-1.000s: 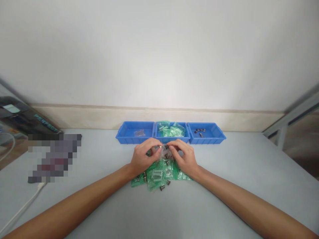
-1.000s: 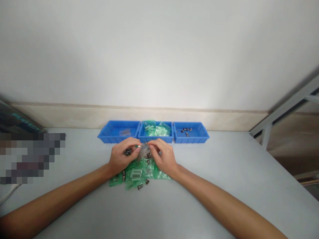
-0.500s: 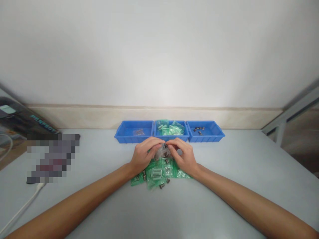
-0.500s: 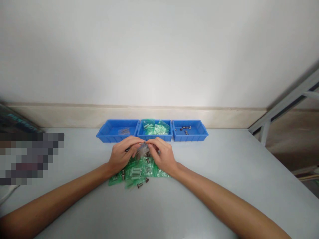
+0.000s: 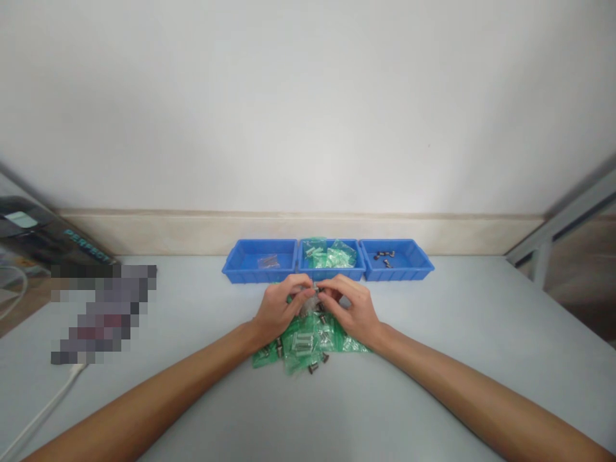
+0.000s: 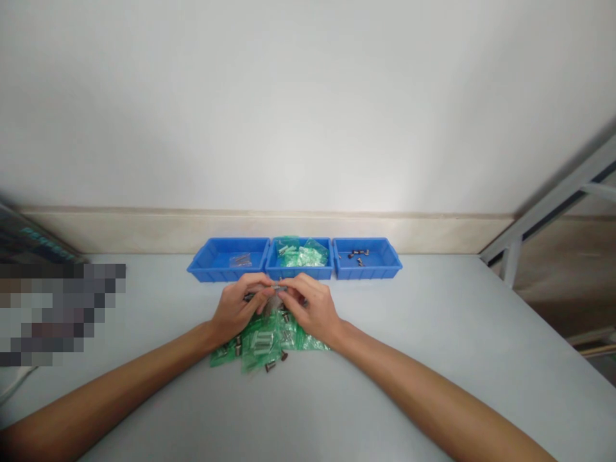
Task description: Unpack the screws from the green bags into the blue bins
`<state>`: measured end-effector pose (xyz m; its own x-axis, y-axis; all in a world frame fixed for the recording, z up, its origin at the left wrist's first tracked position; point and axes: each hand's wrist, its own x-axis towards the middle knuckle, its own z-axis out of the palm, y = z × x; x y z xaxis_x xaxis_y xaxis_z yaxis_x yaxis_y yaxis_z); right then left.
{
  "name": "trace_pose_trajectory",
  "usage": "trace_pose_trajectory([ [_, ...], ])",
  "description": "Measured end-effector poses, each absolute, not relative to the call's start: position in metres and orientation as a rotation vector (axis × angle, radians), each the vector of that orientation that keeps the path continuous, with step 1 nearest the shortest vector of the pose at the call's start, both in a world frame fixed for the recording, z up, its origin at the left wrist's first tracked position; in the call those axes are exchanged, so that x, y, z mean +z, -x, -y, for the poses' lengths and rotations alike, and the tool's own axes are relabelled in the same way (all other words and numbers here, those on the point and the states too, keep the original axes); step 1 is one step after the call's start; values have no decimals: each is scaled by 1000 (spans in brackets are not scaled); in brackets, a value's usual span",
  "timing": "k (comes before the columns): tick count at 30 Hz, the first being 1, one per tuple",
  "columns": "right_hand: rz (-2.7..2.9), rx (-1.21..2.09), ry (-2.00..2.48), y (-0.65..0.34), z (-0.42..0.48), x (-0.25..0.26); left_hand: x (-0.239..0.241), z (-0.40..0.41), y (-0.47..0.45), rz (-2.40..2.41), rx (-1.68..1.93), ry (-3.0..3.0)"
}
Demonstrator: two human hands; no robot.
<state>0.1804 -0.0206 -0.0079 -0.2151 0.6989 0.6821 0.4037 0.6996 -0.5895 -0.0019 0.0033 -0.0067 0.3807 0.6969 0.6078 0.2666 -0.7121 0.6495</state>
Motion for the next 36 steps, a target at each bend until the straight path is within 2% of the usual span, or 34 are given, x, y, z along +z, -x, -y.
trace_pose_trajectory([
  [11, 1897, 368, 877, -181, 21, -7, -6, -3, 1, -825, 1282, -2179],
  [25, 1842, 313, 922, -181, 23, -6, 1, -5, 0, -774, 1436, -2491],
  [36, 1827, 274, 952, -181, 23, -4, 0, 0, 2, -935, 1534, -2471],
])
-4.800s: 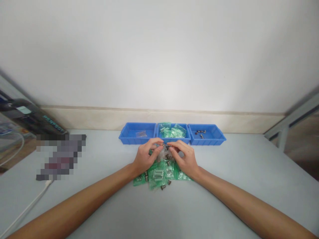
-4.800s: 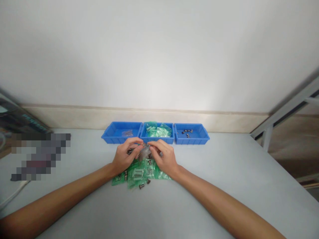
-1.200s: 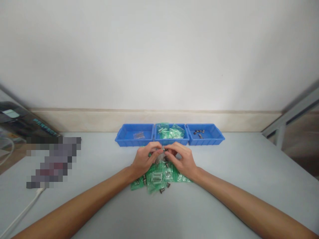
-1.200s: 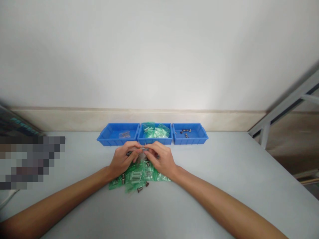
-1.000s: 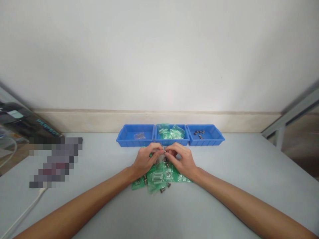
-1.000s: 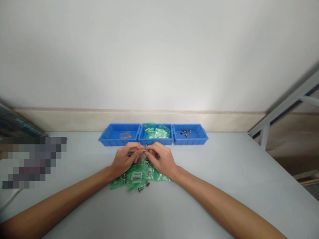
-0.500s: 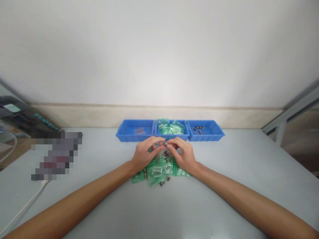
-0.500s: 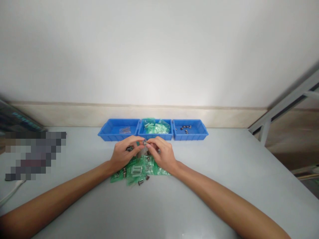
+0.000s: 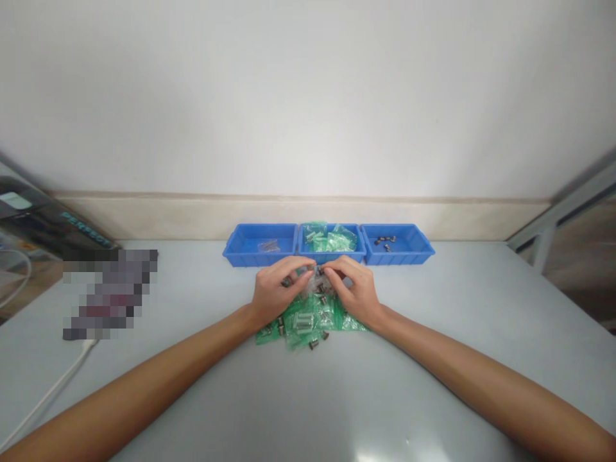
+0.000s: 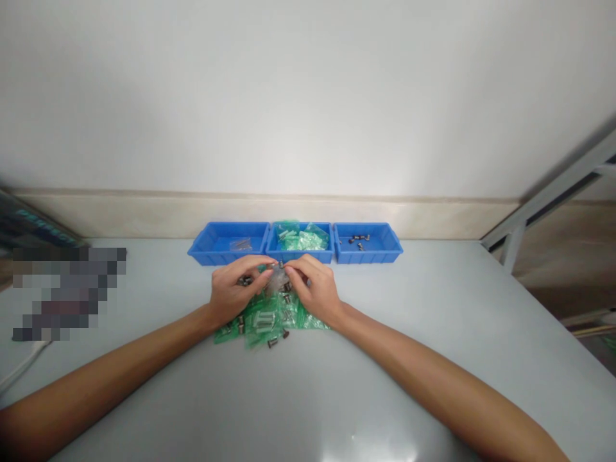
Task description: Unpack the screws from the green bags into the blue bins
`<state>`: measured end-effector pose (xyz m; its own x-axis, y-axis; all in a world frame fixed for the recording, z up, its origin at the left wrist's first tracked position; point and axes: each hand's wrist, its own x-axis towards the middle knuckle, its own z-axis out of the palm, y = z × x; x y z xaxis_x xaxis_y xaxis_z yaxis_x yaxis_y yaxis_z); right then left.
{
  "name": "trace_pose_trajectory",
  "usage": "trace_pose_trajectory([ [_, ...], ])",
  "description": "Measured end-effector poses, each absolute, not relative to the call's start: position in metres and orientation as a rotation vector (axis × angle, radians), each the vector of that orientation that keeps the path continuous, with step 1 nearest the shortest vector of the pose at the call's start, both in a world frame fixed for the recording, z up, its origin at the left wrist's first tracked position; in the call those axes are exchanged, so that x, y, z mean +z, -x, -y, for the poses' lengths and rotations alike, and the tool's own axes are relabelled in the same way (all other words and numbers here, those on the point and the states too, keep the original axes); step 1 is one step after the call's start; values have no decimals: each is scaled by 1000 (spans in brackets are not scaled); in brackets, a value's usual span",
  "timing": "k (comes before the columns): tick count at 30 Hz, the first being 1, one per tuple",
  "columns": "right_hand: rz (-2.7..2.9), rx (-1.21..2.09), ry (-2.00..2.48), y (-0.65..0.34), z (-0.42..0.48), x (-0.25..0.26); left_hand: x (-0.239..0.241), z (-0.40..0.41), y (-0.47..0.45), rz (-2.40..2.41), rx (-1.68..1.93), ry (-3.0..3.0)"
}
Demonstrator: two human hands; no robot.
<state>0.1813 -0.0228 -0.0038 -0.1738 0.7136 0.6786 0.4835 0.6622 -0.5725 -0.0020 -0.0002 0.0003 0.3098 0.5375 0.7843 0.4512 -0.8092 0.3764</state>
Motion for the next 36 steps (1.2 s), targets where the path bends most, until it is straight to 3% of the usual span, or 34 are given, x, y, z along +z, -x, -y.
trace_pose_trajectory([
  [28, 1895, 375, 889, -180, 24, -8, -12, -2, 3, -819, 1365, -2183],
  [36, 1605, 520, 977, -181, 21, -1, -6, -1, 3, -904, 1410, -2231],
])
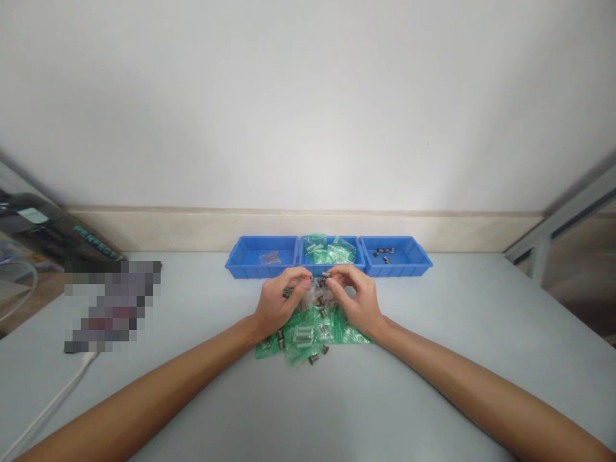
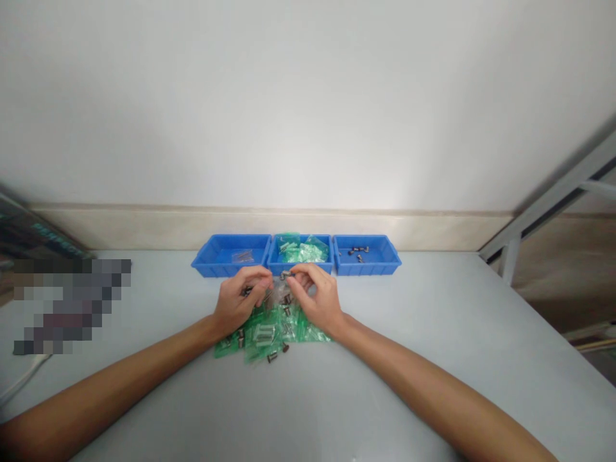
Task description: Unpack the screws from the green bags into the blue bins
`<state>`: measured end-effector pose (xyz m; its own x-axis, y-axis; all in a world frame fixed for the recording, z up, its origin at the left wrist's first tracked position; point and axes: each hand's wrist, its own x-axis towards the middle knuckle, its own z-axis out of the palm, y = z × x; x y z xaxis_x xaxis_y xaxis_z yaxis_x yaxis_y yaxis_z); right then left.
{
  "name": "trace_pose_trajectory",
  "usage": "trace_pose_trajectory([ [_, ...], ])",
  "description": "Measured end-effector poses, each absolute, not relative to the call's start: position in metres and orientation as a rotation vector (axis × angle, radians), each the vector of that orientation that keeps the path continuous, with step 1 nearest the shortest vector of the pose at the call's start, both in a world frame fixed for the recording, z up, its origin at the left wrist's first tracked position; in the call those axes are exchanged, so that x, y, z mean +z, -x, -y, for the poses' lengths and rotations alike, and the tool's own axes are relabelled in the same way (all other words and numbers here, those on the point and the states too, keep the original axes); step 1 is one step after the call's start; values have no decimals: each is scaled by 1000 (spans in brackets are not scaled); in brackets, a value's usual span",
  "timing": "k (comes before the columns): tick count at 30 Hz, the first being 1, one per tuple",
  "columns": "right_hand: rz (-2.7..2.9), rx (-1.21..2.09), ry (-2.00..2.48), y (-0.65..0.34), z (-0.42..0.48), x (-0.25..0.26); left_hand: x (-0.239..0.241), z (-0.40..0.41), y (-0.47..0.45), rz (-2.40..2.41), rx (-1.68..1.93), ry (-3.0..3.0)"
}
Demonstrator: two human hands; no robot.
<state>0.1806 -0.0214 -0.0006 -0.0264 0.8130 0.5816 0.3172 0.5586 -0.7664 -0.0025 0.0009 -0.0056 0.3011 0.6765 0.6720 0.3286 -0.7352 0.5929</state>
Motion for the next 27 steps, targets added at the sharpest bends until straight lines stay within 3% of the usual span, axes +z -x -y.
trace_pose_trajectory([
  [13, 553, 1253, 949, -202, -7, 45, -6, -2, 3, -905, 1421, -2223],
  [21, 530, 1266, 936, -213, -12, 55, -5, -1, 3, -932, 1415, -2225],
  [27, 691, 969, 924, -210, -1, 71, -4, -1, 2, -902, 1420, -2228],
])
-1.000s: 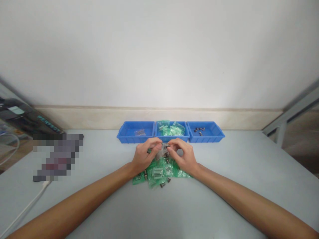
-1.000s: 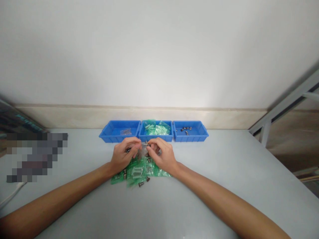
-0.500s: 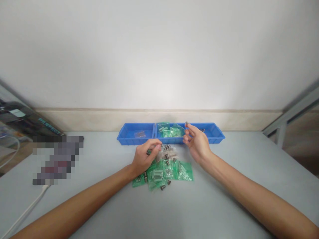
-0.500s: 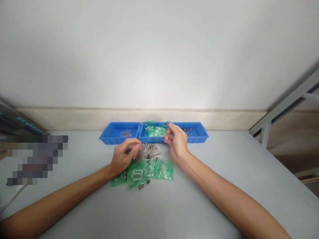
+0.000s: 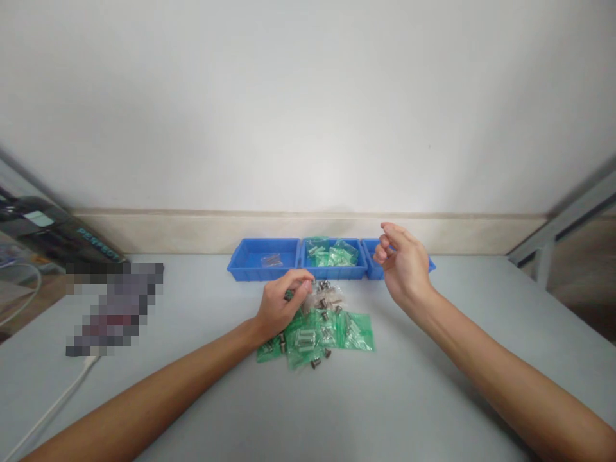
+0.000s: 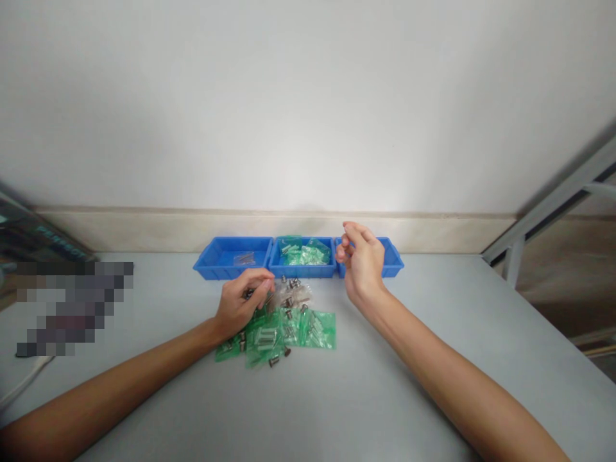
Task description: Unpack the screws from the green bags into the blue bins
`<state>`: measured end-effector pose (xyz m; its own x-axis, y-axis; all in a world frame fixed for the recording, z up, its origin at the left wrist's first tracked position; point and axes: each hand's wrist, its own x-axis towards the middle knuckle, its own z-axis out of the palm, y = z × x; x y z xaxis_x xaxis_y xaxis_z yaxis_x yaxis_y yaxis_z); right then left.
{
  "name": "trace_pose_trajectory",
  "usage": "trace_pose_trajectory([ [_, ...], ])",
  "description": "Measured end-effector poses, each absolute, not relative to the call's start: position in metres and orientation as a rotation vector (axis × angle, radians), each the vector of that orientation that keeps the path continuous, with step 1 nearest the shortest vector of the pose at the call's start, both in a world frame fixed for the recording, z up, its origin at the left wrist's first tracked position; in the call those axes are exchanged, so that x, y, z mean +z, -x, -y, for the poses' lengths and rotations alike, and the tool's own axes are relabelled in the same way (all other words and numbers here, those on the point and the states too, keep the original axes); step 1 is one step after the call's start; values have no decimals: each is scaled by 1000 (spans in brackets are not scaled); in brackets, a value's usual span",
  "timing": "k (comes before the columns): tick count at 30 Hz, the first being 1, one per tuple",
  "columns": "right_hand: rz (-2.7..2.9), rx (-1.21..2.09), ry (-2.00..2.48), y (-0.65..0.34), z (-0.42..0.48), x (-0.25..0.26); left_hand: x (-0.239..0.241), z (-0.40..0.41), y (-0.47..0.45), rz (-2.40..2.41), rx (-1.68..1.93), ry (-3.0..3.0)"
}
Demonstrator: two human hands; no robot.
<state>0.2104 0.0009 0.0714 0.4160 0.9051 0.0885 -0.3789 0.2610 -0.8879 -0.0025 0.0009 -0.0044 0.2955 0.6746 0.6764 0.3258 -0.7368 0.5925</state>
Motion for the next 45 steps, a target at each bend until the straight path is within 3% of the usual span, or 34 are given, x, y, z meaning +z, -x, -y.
trace_pose_trajectory([
  [7, 2086, 548, 1236, -204, 4, 54, -3, -1, 2, -945, 1403, -2210],
  [11, 2448, 295, 1348, -199, 4, 35, -5, -1, 2, -931, 1408, -2211],
  [29, 2494, 213, 1485, -183, 10, 16, -5, -2, 4, -913, 1408, -2240],
  [45, 2489, 242, 1600, -193, 6, 40, -4, -1, 3, -909, 1423, -2237],
])
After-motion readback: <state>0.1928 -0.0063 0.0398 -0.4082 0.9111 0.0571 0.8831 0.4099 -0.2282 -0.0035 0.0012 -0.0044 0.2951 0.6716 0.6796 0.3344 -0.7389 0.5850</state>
